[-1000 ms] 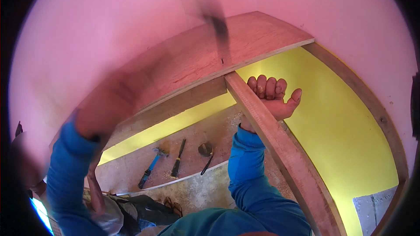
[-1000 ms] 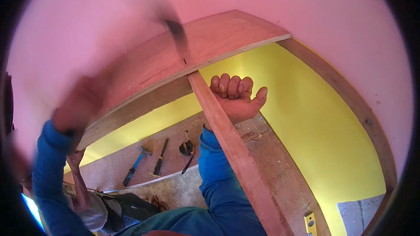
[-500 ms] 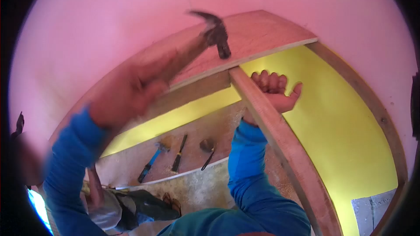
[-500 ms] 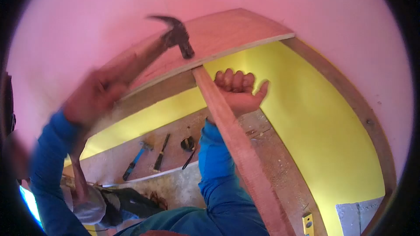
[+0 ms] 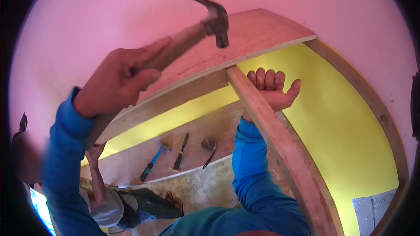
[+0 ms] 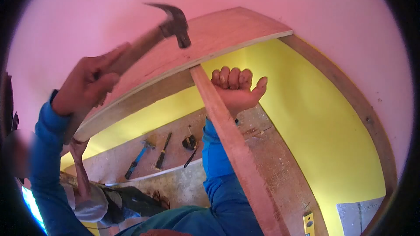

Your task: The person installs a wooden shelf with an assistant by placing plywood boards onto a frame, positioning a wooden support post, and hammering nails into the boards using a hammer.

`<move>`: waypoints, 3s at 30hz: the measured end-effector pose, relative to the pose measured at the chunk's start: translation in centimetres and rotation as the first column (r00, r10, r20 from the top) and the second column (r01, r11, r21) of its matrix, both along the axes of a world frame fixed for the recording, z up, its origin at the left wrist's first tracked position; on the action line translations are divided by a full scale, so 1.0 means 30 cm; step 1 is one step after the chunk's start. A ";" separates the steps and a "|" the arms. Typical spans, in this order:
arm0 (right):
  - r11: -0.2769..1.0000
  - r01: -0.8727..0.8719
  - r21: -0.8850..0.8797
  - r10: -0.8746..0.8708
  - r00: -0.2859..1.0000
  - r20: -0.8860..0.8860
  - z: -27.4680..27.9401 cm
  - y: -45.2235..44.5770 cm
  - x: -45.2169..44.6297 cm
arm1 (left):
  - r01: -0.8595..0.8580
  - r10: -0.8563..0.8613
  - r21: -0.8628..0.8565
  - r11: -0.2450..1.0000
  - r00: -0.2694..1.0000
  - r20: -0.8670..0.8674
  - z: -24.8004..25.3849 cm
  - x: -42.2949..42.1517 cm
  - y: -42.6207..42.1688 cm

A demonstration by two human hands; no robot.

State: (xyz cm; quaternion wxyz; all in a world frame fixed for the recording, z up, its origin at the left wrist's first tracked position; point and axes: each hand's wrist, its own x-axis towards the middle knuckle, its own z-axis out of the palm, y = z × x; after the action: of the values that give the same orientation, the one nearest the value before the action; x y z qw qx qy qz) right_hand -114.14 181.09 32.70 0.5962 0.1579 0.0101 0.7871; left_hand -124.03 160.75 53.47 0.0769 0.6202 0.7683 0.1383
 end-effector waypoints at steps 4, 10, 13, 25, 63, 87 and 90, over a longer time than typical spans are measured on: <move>0.998 -0.015 -0.069 0.016 1.000 0.022 0.022 0.005 0.010 | -0.022 -0.042 0.296 0.955 0.977 0.210 -0.030 -0.003 -0.001; 0.999 -0.042 -0.007 0.042 0.998 -0.040 0.009 0.012 0.002 | 0.048 -0.053 0.066 0.997 0.996 0.076 -0.105 -0.013 0.001; 0.999 -0.041 0.034 0.039 0.998 0.055 0.008 0.012 0.015 | -0.067 0.020 0.173 0.983 0.964 0.264 -0.168 0.010 -0.020; 0.989 -0.145 -0.023 0.046 0.159 0.986 -0.938 0.504 0.141 | -0.281 -0.146 0.560 0.779 0.788 0.598 -0.602 -0.002 -0.414; -0.222 -0.964 -0.149 -0.320 -0.072 0.945 -0.586 -1.092 -0.282 | -0.821 0.519 0.104 0.561 0.447 0.729 -1.137 0.448 -1.584; 0.177 -0.494 0.851 -0.296 0.798 0.525 0.617 -1.175 -0.665 | -0.949 0.541 -0.192 0.248 -0.029 0.840 -1.266 0.599 -1.951; 0.155 -0.521 0.839 -0.489 0.698 0.523 0.547 -1.083 -0.650 | -0.916 0.590 -0.263 0.304 -0.036 0.807 -1.263 0.558 -1.950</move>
State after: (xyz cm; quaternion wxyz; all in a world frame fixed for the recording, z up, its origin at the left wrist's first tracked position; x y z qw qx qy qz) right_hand -133.64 148.60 49.11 0.2812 0.1847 -0.7345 0.5893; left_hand -107.30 102.26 15.58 0.2075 -0.0640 0.8036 0.5542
